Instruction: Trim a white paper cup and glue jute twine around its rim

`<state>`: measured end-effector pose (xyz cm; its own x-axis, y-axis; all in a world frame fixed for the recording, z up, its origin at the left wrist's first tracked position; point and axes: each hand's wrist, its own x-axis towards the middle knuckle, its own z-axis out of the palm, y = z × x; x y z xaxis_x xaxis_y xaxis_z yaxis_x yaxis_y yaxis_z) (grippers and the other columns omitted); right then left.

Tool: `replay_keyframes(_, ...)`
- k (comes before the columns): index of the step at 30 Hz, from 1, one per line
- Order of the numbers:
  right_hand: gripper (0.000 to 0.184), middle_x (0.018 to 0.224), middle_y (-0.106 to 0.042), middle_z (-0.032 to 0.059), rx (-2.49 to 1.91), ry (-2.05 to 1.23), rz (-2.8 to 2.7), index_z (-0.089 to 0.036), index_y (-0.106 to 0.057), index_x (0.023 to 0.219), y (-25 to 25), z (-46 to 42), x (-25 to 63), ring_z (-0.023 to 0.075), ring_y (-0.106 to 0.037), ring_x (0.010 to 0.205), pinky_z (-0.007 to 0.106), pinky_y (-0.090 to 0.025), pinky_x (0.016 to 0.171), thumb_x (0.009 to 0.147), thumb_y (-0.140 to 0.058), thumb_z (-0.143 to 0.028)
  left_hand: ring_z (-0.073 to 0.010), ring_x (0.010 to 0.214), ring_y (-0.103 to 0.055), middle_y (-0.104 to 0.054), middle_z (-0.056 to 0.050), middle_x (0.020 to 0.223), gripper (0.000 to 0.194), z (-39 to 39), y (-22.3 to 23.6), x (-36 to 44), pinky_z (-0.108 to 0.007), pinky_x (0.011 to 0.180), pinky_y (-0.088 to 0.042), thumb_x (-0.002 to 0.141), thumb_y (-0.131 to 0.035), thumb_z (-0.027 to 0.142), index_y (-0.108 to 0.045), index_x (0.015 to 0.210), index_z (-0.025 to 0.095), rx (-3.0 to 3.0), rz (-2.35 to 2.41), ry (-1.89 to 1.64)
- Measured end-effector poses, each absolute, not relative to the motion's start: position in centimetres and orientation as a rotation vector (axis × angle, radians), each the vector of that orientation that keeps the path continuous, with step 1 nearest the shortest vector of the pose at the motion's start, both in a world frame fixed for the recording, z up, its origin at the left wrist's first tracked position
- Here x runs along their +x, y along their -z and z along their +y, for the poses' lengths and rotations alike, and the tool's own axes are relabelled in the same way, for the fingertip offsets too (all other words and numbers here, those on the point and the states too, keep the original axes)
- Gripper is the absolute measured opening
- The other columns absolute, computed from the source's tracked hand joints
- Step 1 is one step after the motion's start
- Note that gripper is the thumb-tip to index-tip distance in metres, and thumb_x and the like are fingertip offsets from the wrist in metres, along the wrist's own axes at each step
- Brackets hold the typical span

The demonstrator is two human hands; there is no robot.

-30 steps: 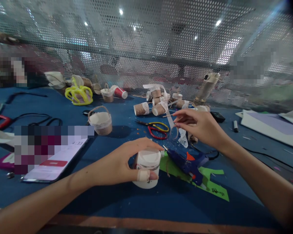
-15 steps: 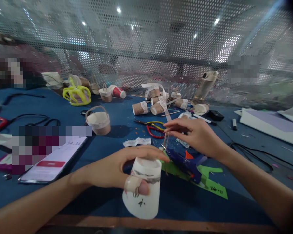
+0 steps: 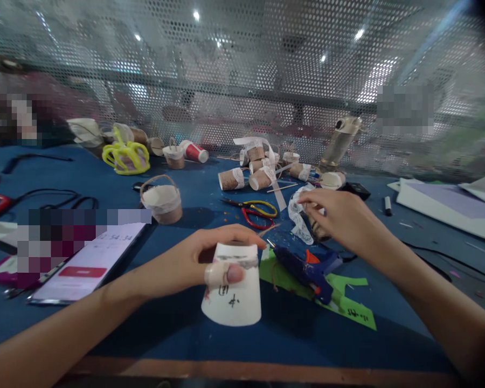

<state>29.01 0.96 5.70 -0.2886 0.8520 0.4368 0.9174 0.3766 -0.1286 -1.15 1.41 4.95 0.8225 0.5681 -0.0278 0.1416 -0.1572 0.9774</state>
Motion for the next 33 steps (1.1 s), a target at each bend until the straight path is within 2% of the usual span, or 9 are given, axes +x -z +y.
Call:
replay_keyframes(2,0.033,0.128,-0.069,0.0092,-1.425,0.146,-2.338,-0.024,-0.068,0.12,-5.6,0.0,28.1,0.0328,-0.061,0.121,0.051,-0.049,0.1,0.088,-0.063,-0.02,-0.028,0.113,-0.064,-0.063,-0.008,0.129,0.046,1.3,-4.8,-0.9,-0.034,0.093,-0.052,0.083,-0.073,0.044,-0.064,0.123,0.023,1.897,0.567,-0.44)
replay_keyframes(4,0.042,0.14,-0.06,0.0089,-1.216,-0.022,-2.508,-0.025,-0.058,0.133,-5.5,-1.0,26.8,0.0301,-0.051,0.133,0.05,-0.043,0.109,0.092,-0.063,-0.03,-0.0288,0.124,-0.057,-0.061,-0.007,0.134,0.044,1.2,-4.8,-0.8,-0.036,0.105,-0.045,0.082,-0.076,0.038,-0.065,0.122,0.024,2.059,0.575,-0.467)
replay_keyframes(6,0.034,0.131,-0.067,0.0079,-1.123,-0.126,-2.54,-0.024,-0.06,0.129,-5.5,-1.9,25.5,0.027,-0.058,0.124,0.046,-0.046,0.105,0.096,-0.058,-0.033,-0.0285,0.125,-0.056,-0.061,-0.007,0.134,0.044,1.1,-4.7,-0.7,-0.036,0.105,-0.044,0.082,-0.076,0.036,-0.064,0.122,0.024,2.116,0.575,-0.476)
replay_keyframes(10,0.023,0.102,-0.077,0.0048,-1.107,-0.175,-2.535,-0.022,-0.07,0.109,-5.5,-2.6,24.3,0.0244,-0.068,0.098,0.04,-0.05,0.09,0.101,-0.05,-0.028,-0.0271,0.123,-0.058,-0.06,-0.006,0.135,0.045,1.1,-4.6,-0.7,-0.034,0.103,-0.046,0.082,-0.075,0.036,-0.062,0.124,0.024,2.062,0.577,-0.488)
replay_keyframes(14,0.021,0.09,-0.078,0.0006,-1.288,-0.265,-2.263,-0.027,-0.072,0.102,-5.7,-2.9,24.9,0.019,-0.071,0.082,0.029,-0.052,0.073,0.1,-0.052,-0.028,-0.0237,0.104,-0.065,-0.067,-0.004,0.117,0.046,1.0,-4.8,-0.7,-0.03,0.086,-0.053,0.084,-0.072,0.042,-0.06,0.125,0.024,1.889,0.672,-0.435)
replay_keyframes(17,0.017,0.076,-0.076,-0.0015,-1.339,-0.358,-2.073,-0.028,-0.073,0.097,-5.8,-3.0,25.7,0.0161,-0.07,0.068,0.026,-0.053,0.065,0.097,-0.056,-0.033,-0.0225,0.097,-0.065,-0.068,-0.002,0.107,0.049,1.1,-4.9,-0.8,-0.029,0.079,-0.054,0.082,-0.073,0.044,-0.059,0.124,0.025,1.82,0.736,-0.428)
replay_keyframes(24,0.02,0.081,-0.076,0.0008,-1.286,-0.528,-2.001,-0.027,-0.075,0.093,-5.5,-3.1,25.9,0.0173,-0.071,0.074,0.027,-0.056,0.067,0.096,-0.058,-0.037,-0.0199,0.088,-0.065,-0.067,-0.004,0.106,0.049,1.5,-3.9,-0.4,-0.028,0.07,-0.052,0.082,-0.073,0.047,-0.056,0.121,0.023,1.529,0.746,-0.572)
replay_keyframes(29,0.015,0.075,-0.073,-0.0011,-1.287,-0.537,-1.919,-0.027,-0.074,0.093,-4.9,-3.5,25.6,0.0141,-0.069,0.067,0.024,-0.055,0.061,0.095,-0.06,-0.033,-0.0196,0.095,-0.064,-0.066,-0.003,0.11,0.044,1.5,-3.6,-0.4,-0.028,0.076,-0.049,0.086,-0.072,0.041,-0.056,0.123,0.025,1.487,0.713,-0.576)
replay_keyframes(33,0.015,0.074,-0.073,-0.0008,-1.331,-0.467,-1.87,-0.027,-0.075,0.096,-4.3,-3.3,25.7,0.0153,-0.068,0.066,0.027,-0.054,0.06,0.095,-0.061,-0.034,-0.0189,0.101,-0.061,-0.065,-0.002,0.114,0.043,1.4,-3.9,-0.6,-0.027,0.08,-0.047,0.085,-0.073,0.037,-0.056,0.124,0.027,1.517,0.69,-0.591)
